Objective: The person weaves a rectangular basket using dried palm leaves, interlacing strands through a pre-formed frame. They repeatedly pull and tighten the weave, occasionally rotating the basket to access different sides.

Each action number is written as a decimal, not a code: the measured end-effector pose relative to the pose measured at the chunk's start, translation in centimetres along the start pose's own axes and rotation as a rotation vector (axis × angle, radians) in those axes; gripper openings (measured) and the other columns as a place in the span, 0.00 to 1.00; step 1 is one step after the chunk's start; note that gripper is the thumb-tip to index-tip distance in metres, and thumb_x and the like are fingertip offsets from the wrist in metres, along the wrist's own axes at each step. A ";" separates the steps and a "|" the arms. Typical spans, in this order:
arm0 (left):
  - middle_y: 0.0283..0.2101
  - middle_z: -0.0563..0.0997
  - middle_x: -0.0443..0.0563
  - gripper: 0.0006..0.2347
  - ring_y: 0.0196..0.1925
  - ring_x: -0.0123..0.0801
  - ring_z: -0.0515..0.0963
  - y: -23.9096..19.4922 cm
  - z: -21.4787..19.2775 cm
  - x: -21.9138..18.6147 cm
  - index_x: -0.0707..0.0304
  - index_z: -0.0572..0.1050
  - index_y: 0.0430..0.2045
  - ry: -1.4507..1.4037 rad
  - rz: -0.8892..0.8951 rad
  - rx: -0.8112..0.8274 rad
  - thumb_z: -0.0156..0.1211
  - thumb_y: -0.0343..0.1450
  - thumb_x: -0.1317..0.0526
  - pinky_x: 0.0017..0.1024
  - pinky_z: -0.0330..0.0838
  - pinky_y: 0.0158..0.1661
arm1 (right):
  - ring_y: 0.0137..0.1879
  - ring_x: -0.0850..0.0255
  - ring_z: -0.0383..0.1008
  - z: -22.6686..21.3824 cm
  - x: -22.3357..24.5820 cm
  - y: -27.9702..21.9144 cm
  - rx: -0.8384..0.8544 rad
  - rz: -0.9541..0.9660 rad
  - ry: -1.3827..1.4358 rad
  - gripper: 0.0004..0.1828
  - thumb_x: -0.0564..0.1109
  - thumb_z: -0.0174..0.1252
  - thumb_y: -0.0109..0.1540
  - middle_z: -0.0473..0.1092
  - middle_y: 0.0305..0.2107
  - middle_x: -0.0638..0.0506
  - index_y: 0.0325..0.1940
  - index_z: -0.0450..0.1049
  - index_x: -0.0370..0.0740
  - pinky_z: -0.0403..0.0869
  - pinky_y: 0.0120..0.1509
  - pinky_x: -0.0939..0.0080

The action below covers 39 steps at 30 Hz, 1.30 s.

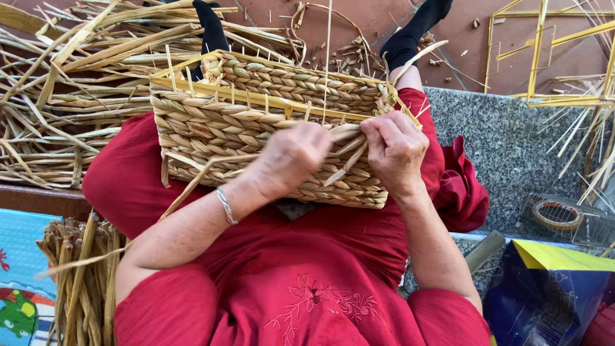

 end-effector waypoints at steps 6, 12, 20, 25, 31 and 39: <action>0.32 0.80 0.51 0.05 0.36 0.38 0.81 -3.2 -0.8 3.8 0.63 0.76 0.34 -0.031 -0.273 -0.012 0.62 0.74 0.61 0.35 0.76 0.34 | 0.37 0.54 0.75 0.1 0.8 0.6 -0.060 -0.012 -0.059 0.09 0.38 0.71 0.64 0.72 0.32 0.50 0.40 0.75 0.38 0.72 0.41 0.56; 0.32 0.81 0.50 0.04 0.36 0.36 0.82 -9.1 -3.5 7.8 0.58 0.77 0.35 0.371 -0.472 0.168 0.61 0.71 0.61 0.38 0.71 0.37 | 0.35 0.59 0.73 1.4 1.8 0.4 -0.071 -0.202 -0.249 0.10 0.33 0.66 0.63 0.70 0.37 0.49 0.46 0.76 0.40 0.71 0.34 0.62; 0.44 0.77 0.54 0.11 0.49 0.40 0.75 -12.6 -14.1 11.0 0.58 0.77 0.47 0.842 -0.614 0.183 0.58 0.71 0.63 0.47 0.67 0.49 | 0.49 0.53 0.80 0.5 1.9 1.3 0.167 -0.253 0.001 0.14 0.29 0.60 0.63 0.74 0.46 0.51 0.51 0.76 0.38 0.78 0.52 0.56; 0.51 0.75 0.58 0.13 0.55 0.44 0.73 -8.7 -9.9 2.7 0.66 0.78 0.49 0.347 -0.150 -0.048 0.60 0.71 0.66 0.44 0.66 0.57 | 0.52 0.49 0.78 -0.7 3.4 1.9 0.339 -0.212 0.071 0.20 0.32 0.60 0.56 0.74 0.49 0.47 0.53 0.76 0.38 0.77 0.57 0.52; 0.52 0.76 0.53 0.08 0.56 0.42 0.74 -3.7 -6.7 2.3 0.66 0.76 0.39 0.187 -0.118 -0.122 0.62 0.69 0.65 0.44 0.65 0.59 | 0.45 0.50 0.77 -0.2 3.9 1.8 0.336 -0.275 -0.081 0.11 0.37 0.67 0.60 0.76 0.45 0.48 0.46 0.76 0.40 0.75 0.50 0.52; 0.51 0.78 0.61 0.12 0.52 0.42 0.75 -1.5 -4.0 -1.0 0.73 0.79 0.44 0.221 0.020 -0.294 0.60 0.69 0.65 0.39 0.71 0.55 | 0.42 0.46 0.76 0.5 0.5 1.2 0.200 -0.113 0.060 0.09 0.35 0.64 0.65 0.74 0.35 0.43 0.46 0.71 0.35 0.73 0.46 0.50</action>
Point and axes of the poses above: each hand's wrist, its own y-axis towards the middle knuckle, its own z-axis out of the palm, x = y × z, the point moved 7 cm from there along y, towards the middle knuckle
